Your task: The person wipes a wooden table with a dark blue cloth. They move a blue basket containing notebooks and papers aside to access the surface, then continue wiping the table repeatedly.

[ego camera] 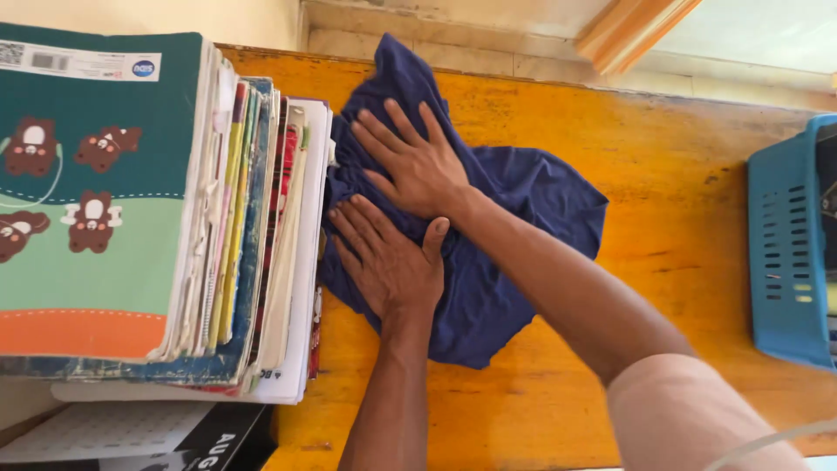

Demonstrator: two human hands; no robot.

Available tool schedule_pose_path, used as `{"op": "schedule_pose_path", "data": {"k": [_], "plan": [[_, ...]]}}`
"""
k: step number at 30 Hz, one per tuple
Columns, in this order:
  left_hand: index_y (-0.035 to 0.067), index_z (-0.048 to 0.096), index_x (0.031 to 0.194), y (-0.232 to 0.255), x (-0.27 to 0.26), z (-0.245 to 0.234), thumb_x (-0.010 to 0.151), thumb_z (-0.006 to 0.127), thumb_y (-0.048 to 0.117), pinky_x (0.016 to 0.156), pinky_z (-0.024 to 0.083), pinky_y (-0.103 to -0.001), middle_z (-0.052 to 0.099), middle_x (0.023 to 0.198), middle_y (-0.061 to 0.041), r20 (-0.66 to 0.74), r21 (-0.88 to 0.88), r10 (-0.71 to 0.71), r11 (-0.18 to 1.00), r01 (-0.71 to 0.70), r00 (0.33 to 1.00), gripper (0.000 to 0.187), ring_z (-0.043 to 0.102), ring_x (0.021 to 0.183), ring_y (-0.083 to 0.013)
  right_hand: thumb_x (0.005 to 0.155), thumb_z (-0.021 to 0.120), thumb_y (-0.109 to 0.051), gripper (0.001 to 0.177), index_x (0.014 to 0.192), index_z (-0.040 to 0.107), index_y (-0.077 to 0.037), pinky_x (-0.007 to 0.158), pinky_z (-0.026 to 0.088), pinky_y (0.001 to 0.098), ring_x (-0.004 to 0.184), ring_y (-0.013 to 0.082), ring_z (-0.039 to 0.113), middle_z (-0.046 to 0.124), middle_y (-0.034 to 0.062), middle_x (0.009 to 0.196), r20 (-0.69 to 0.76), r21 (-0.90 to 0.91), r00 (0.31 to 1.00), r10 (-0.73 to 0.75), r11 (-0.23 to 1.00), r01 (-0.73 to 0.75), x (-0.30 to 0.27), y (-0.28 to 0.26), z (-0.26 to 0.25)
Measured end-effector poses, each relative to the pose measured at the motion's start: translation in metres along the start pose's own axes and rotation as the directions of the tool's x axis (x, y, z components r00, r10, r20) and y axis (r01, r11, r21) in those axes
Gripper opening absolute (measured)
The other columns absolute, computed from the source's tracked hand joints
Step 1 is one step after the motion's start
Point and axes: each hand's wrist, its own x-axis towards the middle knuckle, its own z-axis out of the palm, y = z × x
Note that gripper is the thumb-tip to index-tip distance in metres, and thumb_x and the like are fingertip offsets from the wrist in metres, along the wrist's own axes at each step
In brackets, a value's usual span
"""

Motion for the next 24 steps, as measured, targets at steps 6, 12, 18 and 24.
{"op": "schedule_pose_path", "data": {"k": [6, 12, 18, 24], "plan": [[-0.012, 0.018, 0.157, -0.002, 0.001, 0.001, 0.094, 0.025, 0.082, 0.123, 0.013, -0.055, 0.023, 0.163, -0.032, 0.014, 0.042, 0.02, 0.999, -0.021, 1.0, 0.113, 0.015, 0.155, -0.0415, 0.1, 0.047, -0.061, 0.077, 0.163, 0.028, -0.019, 0.121, 0.005, 0.0656, 0.157, 0.0354, 0.014, 0.026, 0.0047, 0.17, -0.011, 0.029, 0.988, 0.155, 0.988, -0.154, 0.028, 0.042, -0.013], [-0.011, 0.019, 0.158, 0.002, 0.001, 0.002, 0.096, 0.024, 0.08, 0.126, 0.014, -0.054, 0.023, 0.166, -0.032, 0.018, 0.027, 0.008, 1.0, -0.009, 1.0, 0.11, 0.015, 0.157, -0.0414, 0.101, 0.047, -0.063, 0.079, 0.163, 0.029, -0.017, 0.122, 0.006, 0.0656, 0.156, 0.0355, 0.016, 0.027, 0.0047, 0.17, -0.044, -0.016, 0.989, 0.142, 0.99, -0.143, 0.021, -0.002, 0.002], [-0.012, 0.017, 0.157, -0.011, -0.011, -0.004, 0.094, 0.024, 0.082, 0.125, 0.013, -0.054, 0.022, 0.163, -0.034, 0.034, 0.024, 0.039, 0.999, -0.04, 0.999, 0.114, 0.014, 0.156, -0.0423, 0.098, 0.049, -0.06, 0.079, 0.164, 0.031, -0.02, 0.123, 0.007, 0.0642, 0.157, 0.034, 0.017, 0.029, 0.0048, 0.17, -0.008, 0.024, 1.0, -0.03, 0.999, 0.03, -0.019, 0.014, -0.008], [-0.011, 0.015, 0.158, -0.011, -0.009, 0.0, 0.093, 0.026, 0.082, 0.124, 0.012, -0.054, 0.019, 0.165, -0.033, 0.026, 0.011, 0.032, 0.999, -0.033, 0.999, 0.113, 0.012, 0.156, -0.0424, 0.099, 0.05, -0.062, 0.081, 0.162, 0.028, -0.016, 0.119, 0.005, 0.0677, 0.155, 0.0381, 0.014, 0.026, 0.0072, 0.168, -0.067, 0.029, 0.964, 0.259, 0.966, -0.258, 0.037, 0.015, 0.0]]}}
